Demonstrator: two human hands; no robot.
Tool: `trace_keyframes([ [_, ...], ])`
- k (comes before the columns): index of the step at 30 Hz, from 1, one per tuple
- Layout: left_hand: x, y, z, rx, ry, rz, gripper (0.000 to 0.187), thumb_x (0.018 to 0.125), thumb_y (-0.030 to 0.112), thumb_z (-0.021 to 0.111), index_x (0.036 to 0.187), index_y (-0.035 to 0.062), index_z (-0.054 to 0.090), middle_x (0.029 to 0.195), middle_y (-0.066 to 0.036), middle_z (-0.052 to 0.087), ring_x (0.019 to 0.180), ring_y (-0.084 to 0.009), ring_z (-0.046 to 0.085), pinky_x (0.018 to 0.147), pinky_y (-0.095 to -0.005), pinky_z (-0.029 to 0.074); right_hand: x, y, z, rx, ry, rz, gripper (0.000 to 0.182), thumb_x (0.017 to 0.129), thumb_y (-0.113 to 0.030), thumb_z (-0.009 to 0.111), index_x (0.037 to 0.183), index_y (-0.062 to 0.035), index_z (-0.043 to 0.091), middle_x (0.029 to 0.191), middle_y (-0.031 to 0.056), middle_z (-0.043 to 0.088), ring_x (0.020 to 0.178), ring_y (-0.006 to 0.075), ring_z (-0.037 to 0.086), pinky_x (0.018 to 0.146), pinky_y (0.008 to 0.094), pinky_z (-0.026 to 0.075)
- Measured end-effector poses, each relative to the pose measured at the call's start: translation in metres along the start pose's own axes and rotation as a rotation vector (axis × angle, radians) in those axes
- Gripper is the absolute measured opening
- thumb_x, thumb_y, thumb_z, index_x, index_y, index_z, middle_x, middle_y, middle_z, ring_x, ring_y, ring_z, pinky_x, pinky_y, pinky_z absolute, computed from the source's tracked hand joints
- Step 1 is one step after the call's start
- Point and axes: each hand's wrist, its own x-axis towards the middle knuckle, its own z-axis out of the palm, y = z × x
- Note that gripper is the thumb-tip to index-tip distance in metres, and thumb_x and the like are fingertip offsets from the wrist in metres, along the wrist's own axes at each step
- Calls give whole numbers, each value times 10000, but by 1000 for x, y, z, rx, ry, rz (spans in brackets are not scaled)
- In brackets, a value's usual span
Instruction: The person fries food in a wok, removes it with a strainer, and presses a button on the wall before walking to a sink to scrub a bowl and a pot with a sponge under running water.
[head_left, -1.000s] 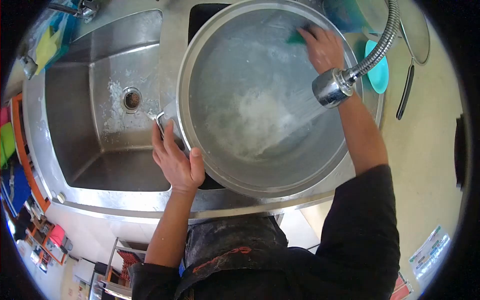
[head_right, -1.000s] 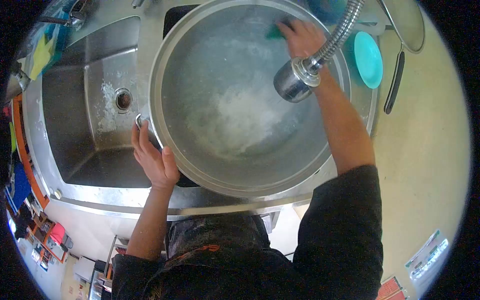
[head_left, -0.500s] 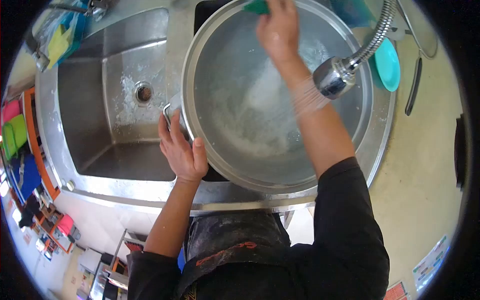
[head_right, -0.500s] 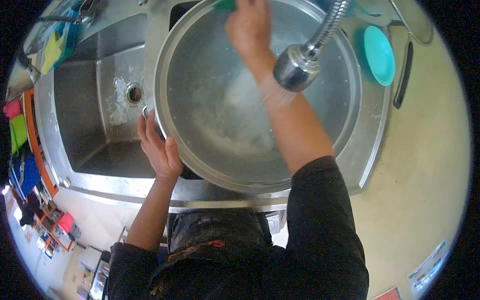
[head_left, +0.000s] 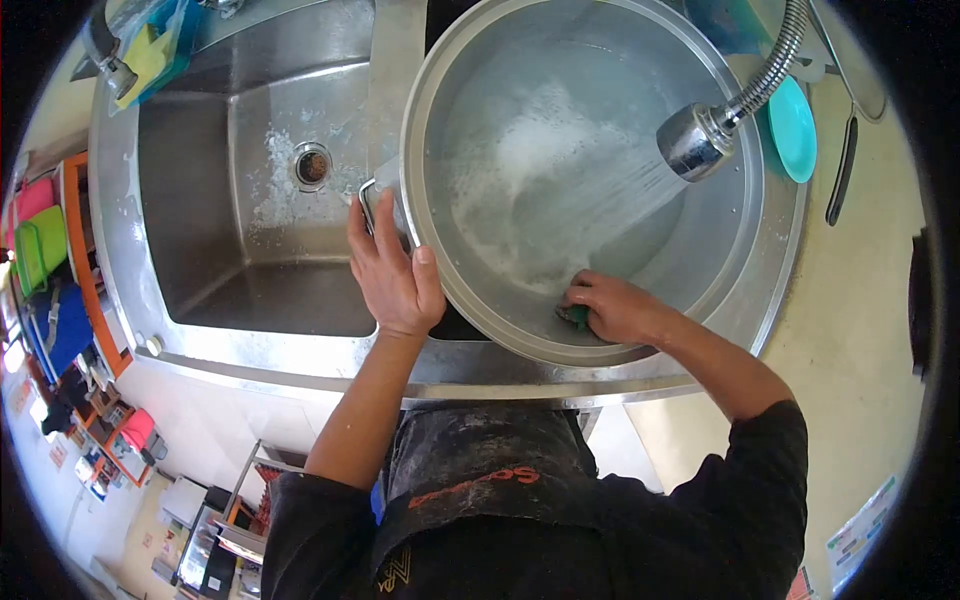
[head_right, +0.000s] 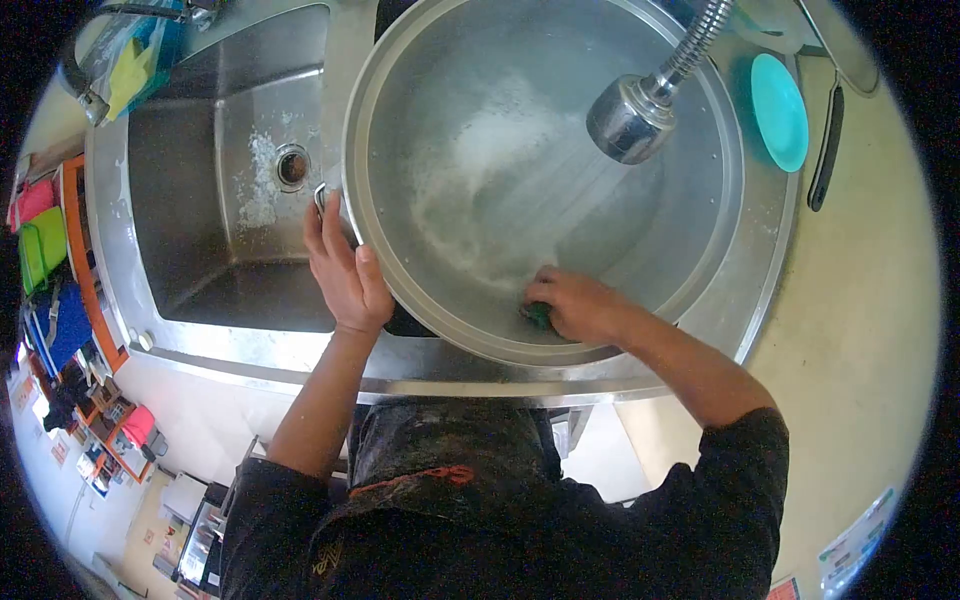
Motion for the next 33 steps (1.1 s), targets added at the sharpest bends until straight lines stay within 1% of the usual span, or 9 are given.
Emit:
trace_keyframes([
  [2,0,1,0,-3,2,7,685,987,466,371,1526,43,379,1515,-360,308,1382,-522,359,1102,-541,302,30,-6,-5,-64,-45,46,429,768,-8,616,1192,-69,636,1277,201,570,1195,386,570,978,467,496],
  [4,0,3,0,47,-3,15,674,1011,468,321,1517,25,375,1502,-341,327,1362,-510,383,1092,-541,316,93,-9,20,22,231,-32,355,794,-54,625,1146,-41,674,1205,208,640,1125,405,616,964,486,505],
  [7,3,-3,0,45,2,27,676,1005,471,334,1510,24,386,1495,-353,330,1350,-508,396,1079,-537,325,195,-25,-6,-287,124,119,247,785,-183,720,998,-63,756,997,202,732,931,420,693,889,495,536],
  [8,0,-2,2,24,-9,26,679,996,472,353,1508,28,392,1494,-364,326,1348,-511,397,1075,-536,326,219,-16,-20,-260,213,53,292,755,-224,750,1004,-70,747,1020,199,725,960,399,691,875,491,539],
  [10,0,1,3,-15,-11,5,682,999,475,350,1509,25,388,1494,-362,327,1341,-505,406,1068,-531,330,266,2,-55,-175,752,42,351,774,-201,732,1083,-40,690,1068,231,696,1006,407,669,894,503,522],
  [14,1,1,1,-19,2,1,696,997,490,352,1514,25,377,1498,-356,327,1340,-496,410,1062,-518,333,270,34,-134,-83,983,165,379,882,-219,658,1204,-20,626,1172,241,660,1086,403,632,934,517,496],
  [24,0,-2,2,45,14,20,767,982,565,364,1529,28,353,1487,-379,329,1316,-515,422,1048,-546,337,110,162,-133,-529,740,583,386,893,-226,639,1228,-35,619,1214,230,638,1131,397,599,968,518,465],
  [28,-2,-3,2,41,-1,-7,768,966,568,390,1517,33,380,1486,-381,328,1295,-521,433,1043,-563,337,82,119,-57,-616,505,533,389,897,-229,632,1237,-41,616,1231,225,629,1149,394,586,981,519,452],
  [33,-1,0,-2,47,-41,-19,719,993,518,360,1528,37,356,1508,-332,330,1367,-485,383,1071,-555,311,140,24,6,-558,387,229,393,902,-233,623,1249,-49,613,1252,219,618,1172,391,570,997,519,436],
])
